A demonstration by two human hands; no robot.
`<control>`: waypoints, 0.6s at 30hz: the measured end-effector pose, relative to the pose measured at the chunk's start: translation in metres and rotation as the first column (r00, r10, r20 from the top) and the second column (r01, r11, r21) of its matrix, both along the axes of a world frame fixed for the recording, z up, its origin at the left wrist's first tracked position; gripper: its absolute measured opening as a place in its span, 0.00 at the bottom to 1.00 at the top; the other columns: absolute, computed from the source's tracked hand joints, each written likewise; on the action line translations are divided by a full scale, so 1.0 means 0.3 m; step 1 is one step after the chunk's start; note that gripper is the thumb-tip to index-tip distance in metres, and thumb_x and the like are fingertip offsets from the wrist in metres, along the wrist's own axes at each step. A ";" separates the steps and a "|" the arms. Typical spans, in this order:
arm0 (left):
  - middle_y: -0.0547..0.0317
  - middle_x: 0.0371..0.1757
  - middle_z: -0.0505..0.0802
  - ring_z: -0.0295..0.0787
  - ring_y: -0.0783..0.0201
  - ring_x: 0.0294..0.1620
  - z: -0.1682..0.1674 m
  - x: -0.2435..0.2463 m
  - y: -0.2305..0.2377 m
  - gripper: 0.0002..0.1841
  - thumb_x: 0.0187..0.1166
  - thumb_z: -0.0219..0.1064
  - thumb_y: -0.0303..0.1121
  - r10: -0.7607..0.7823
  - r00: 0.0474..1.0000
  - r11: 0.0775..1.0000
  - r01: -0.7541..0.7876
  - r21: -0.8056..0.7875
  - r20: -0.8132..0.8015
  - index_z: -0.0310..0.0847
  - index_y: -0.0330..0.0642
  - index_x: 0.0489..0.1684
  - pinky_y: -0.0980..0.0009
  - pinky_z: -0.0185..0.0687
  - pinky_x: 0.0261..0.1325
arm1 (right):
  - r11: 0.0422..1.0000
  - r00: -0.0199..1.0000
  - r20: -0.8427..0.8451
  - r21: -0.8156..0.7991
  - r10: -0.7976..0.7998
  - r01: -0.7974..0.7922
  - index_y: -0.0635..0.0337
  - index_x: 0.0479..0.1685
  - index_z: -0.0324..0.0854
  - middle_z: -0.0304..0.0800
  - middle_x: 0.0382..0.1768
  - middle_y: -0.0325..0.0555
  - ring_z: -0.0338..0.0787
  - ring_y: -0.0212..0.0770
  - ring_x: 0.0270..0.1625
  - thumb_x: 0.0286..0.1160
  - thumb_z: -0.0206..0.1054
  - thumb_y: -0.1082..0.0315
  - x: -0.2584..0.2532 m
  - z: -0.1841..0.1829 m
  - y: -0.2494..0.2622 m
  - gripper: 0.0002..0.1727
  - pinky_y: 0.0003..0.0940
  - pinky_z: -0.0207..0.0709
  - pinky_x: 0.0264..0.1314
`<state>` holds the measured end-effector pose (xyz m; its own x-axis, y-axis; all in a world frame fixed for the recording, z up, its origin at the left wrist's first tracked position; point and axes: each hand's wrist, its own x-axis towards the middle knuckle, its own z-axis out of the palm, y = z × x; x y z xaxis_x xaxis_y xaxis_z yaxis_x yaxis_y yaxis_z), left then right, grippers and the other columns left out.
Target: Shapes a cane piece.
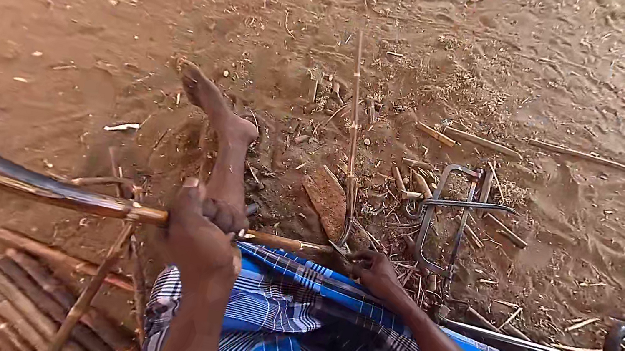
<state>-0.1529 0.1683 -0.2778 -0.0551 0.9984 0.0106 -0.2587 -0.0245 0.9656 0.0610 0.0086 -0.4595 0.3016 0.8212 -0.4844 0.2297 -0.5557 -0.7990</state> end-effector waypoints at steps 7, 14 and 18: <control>0.74 0.07 0.63 0.60 0.71 0.07 -0.066 -0.091 0.117 0.21 0.90 0.50 0.40 0.142 0.990 0.975 -0.141 -0.169 -0.010 0.60 0.60 0.16 0.73 0.66 0.14 | 0.995 0.874 0.485 -0.095 0.017 0.034 0.37 0.58 0.91 0.96 0.47 0.45 0.94 0.53 0.50 0.81 0.65 0.53 -0.010 0.028 0.048 0.14 0.64 0.83 0.50; 0.74 0.07 0.60 0.56 0.72 0.06 -0.131 -0.164 0.148 0.22 0.91 0.46 0.38 0.148 0.989 0.950 -0.147 -0.277 -0.018 0.59 0.58 0.16 0.75 0.61 0.14 | 0.983 0.767 0.639 -0.104 -0.050 0.150 0.41 0.66 0.87 0.94 0.55 0.54 0.93 0.62 0.55 0.87 0.57 0.55 0.213 0.018 0.237 0.17 0.69 0.81 0.51; 0.69 0.12 0.70 0.69 0.71 0.09 -0.172 -0.246 0.164 0.14 0.89 0.57 0.43 0.257 0.888 0.890 -0.371 -0.265 -0.381 0.67 0.53 0.29 0.74 0.74 0.15 | 0.982 0.836 0.515 0.078 -0.188 0.173 0.35 0.68 0.85 0.95 0.52 0.48 0.93 0.57 0.53 0.85 0.63 0.52 0.308 0.116 0.229 0.17 0.68 0.83 0.52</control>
